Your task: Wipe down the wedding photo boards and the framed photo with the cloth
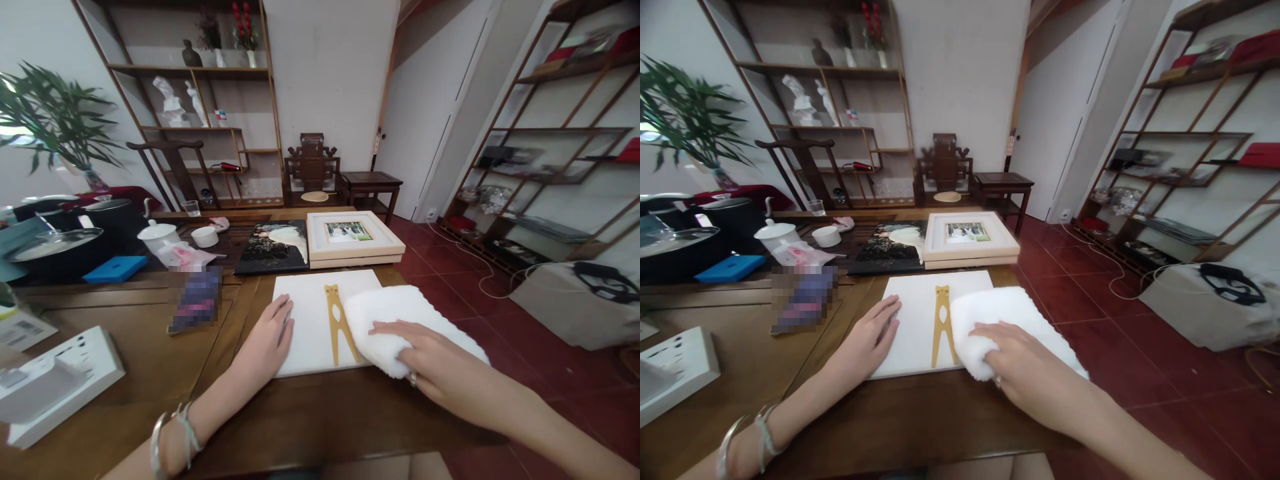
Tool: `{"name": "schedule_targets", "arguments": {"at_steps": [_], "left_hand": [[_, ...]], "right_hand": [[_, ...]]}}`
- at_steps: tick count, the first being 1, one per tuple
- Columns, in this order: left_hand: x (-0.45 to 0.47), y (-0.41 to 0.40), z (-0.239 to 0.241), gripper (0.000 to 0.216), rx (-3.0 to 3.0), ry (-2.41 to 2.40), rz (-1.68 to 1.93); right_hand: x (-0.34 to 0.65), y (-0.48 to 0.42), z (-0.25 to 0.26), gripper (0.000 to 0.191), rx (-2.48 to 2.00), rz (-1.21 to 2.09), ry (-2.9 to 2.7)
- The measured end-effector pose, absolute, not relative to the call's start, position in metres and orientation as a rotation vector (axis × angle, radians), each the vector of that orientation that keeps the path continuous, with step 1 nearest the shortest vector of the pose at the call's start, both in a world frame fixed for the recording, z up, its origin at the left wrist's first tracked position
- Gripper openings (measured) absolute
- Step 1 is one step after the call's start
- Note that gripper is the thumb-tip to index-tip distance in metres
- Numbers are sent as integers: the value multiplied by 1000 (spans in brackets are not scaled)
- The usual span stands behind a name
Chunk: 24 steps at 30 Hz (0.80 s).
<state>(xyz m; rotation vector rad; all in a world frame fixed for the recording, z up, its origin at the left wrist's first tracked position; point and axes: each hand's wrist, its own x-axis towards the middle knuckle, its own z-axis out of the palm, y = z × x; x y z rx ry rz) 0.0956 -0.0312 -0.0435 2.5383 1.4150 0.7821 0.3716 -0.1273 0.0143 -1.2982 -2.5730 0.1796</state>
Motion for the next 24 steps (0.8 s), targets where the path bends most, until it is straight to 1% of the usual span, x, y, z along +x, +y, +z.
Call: {"name": "schedule_targets", "arguments": {"at_steps": [5, 9, 12, 16, 20, 24], "left_hand": [[96, -32, -42, 40, 2517, 1418, 757], [96, -34, -39, 38, 2513, 1418, 760], [96, -34, -38, 36, 2512, 1417, 778], [96, -33, -39, 36, 2496, 1400, 793], [95, -32, -41, 37, 2519, 1413, 786], [96, -33, -41, 38, 2527, 1420, 751]], "right_hand": [[373, -86, 9, 27, -1343, 120, -2558], [371, -46, -2, 28, -1339, 10, -2520], [368, -36, -8, 28, -1323, -27, -2498], [367, -55, -10, 28, -1294, -4, -2498], [370, -100, -2, 26, -1298, 136, -2559], [374, -135, 5, 32, -1301, 238, -2567]]}}
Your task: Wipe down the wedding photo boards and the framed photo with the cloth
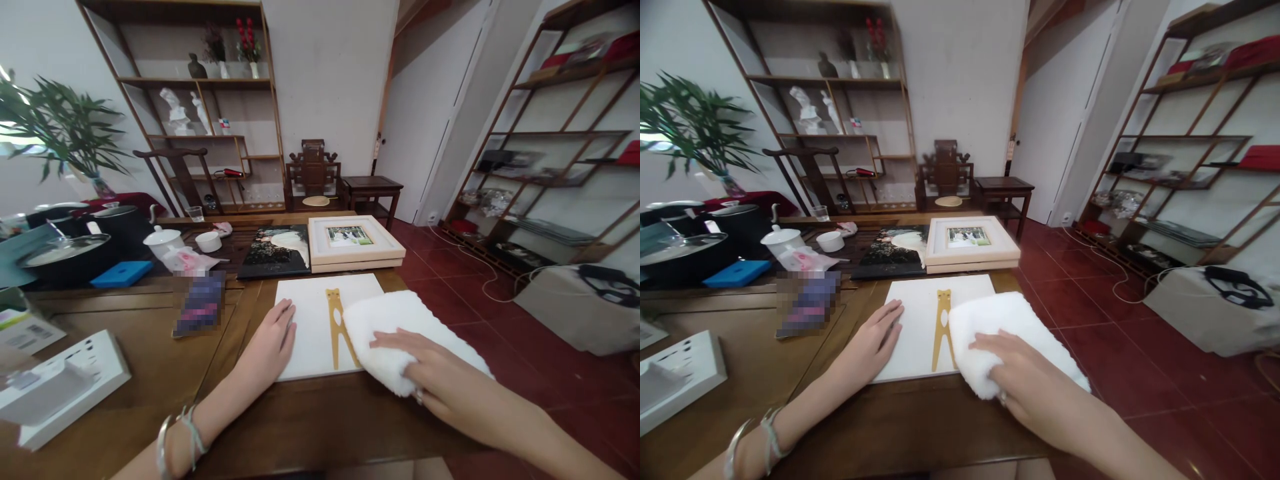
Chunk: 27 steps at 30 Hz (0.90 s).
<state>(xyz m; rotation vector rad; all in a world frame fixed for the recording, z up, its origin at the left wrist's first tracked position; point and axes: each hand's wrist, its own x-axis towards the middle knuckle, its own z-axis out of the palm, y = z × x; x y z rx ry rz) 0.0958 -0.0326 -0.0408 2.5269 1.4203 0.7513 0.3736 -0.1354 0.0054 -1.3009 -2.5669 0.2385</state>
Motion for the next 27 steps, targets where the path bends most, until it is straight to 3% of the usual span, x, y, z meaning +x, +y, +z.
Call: {"name": "schedule_targets", "arguments": {"at_steps": [15, 27], "left_hand": [[96, -35, -38, 41, 2513, 1433, 718], [97, -34, -39, 40, 2552, 1428, 722]], "right_hand": [[340, -44, -14, 29, -1366, -11, -2281], [314, -127, -28, 21, -1025, -143, -2611]]}}
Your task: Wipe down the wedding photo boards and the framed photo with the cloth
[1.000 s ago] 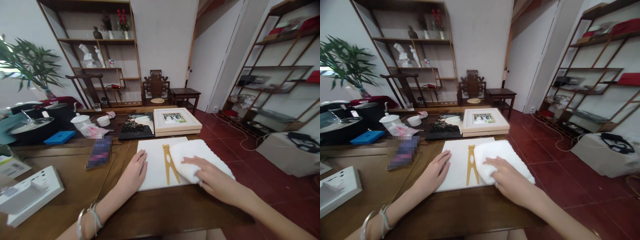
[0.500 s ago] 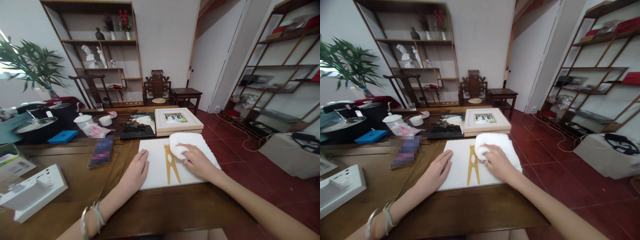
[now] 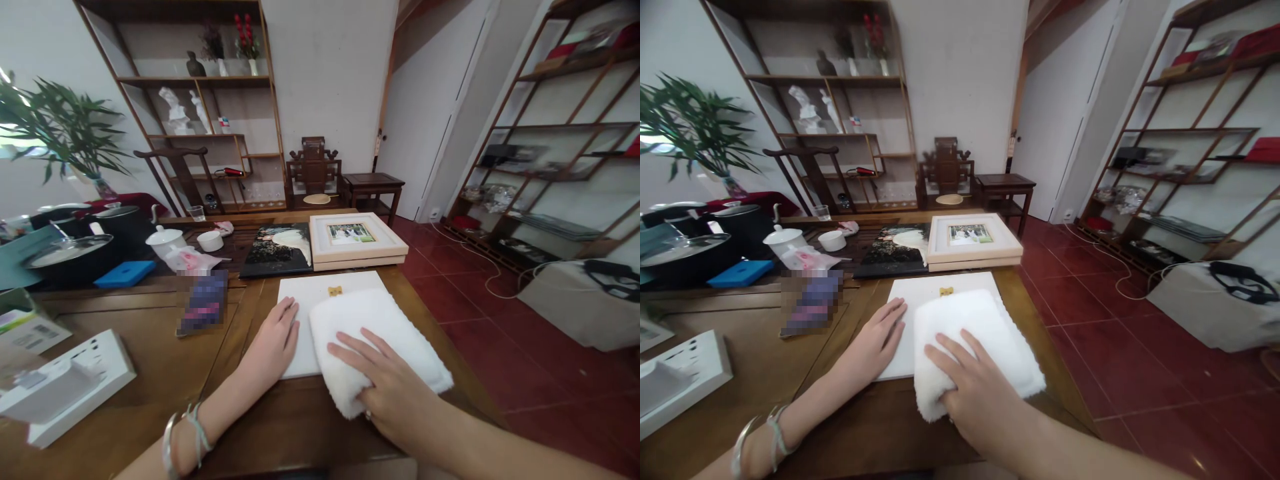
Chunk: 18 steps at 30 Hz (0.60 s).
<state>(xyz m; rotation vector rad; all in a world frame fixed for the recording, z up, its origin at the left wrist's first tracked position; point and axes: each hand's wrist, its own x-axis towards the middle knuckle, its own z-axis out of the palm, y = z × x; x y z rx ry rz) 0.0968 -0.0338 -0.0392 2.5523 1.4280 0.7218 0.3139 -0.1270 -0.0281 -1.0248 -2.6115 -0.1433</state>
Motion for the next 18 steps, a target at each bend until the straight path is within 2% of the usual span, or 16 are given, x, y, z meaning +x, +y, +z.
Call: {"name": "schedule_targets", "arguments": {"at_steps": [11, 18], "left_hand": [[96, -32, -41, 38, 2559, 1406, 752], [93, -32, -38, 38, 2545, 1367, 732]], "right_hand": [[295, -36, -10, 28, -1277, -115, -2561], [270, -71, -10, 19, -1092, -300, -2726]]}}
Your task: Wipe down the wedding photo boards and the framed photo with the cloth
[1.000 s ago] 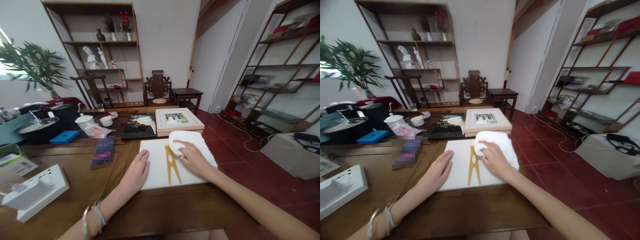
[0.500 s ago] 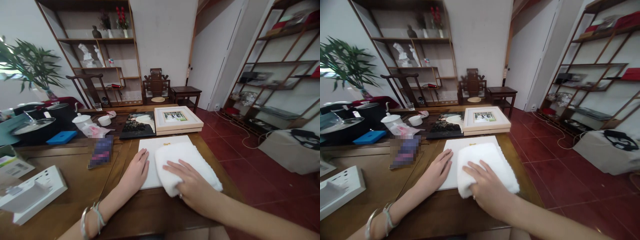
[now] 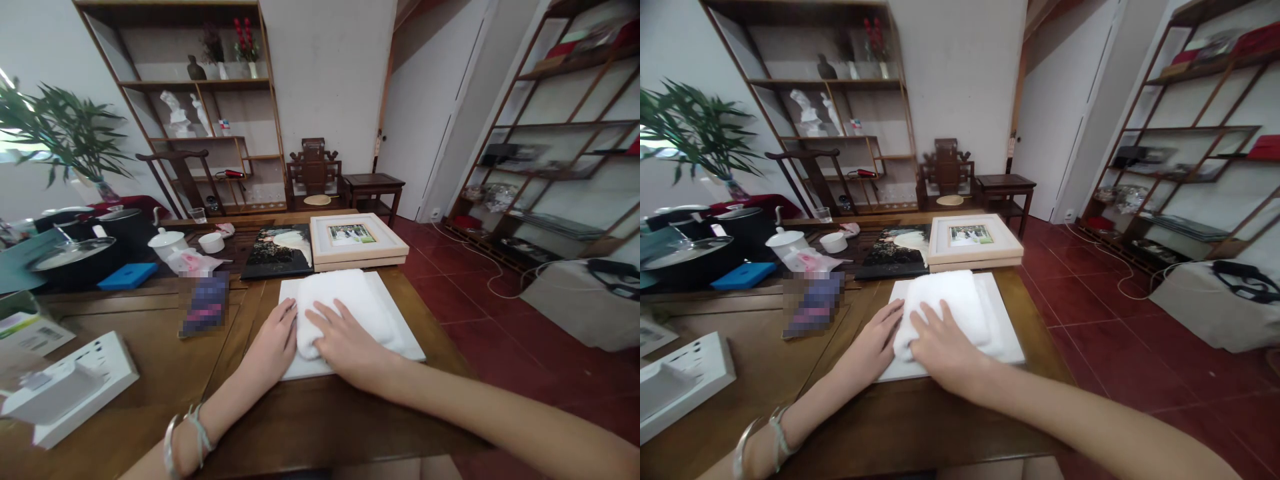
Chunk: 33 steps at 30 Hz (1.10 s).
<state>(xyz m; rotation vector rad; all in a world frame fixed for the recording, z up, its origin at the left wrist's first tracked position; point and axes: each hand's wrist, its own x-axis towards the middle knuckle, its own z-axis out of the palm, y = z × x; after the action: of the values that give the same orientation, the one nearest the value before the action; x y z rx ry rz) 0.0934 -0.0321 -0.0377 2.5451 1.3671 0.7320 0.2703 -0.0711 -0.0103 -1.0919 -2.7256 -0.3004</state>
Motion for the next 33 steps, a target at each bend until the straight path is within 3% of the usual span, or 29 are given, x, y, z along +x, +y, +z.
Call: {"name": "schedule_targets", "arguments": {"at_steps": [7, 15, 22, 27, 33], "left_hand": [[94, -34, -36, 38, 2517, 1379, 716], [97, -34, -27, 41, 2358, 1354, 969], [94, -35, -16, 40, 2002, 1391, 1185], [96, -36, -19, 41, 2031, 1399, 1108], [97, -33, -28, 34, 2334, 1397, 899]], "right_hand": [[277, -119, -12, 19, -1020, -221, -2747], [269, -52, -3, 24, -1243, -142, -2658], [261, -78, 8, 19, -689, -229, -2866], [288, -100, 7, 20, -704, -82, -2863], [305, -57, 9, 21, -1041, 49, -2682]]}}
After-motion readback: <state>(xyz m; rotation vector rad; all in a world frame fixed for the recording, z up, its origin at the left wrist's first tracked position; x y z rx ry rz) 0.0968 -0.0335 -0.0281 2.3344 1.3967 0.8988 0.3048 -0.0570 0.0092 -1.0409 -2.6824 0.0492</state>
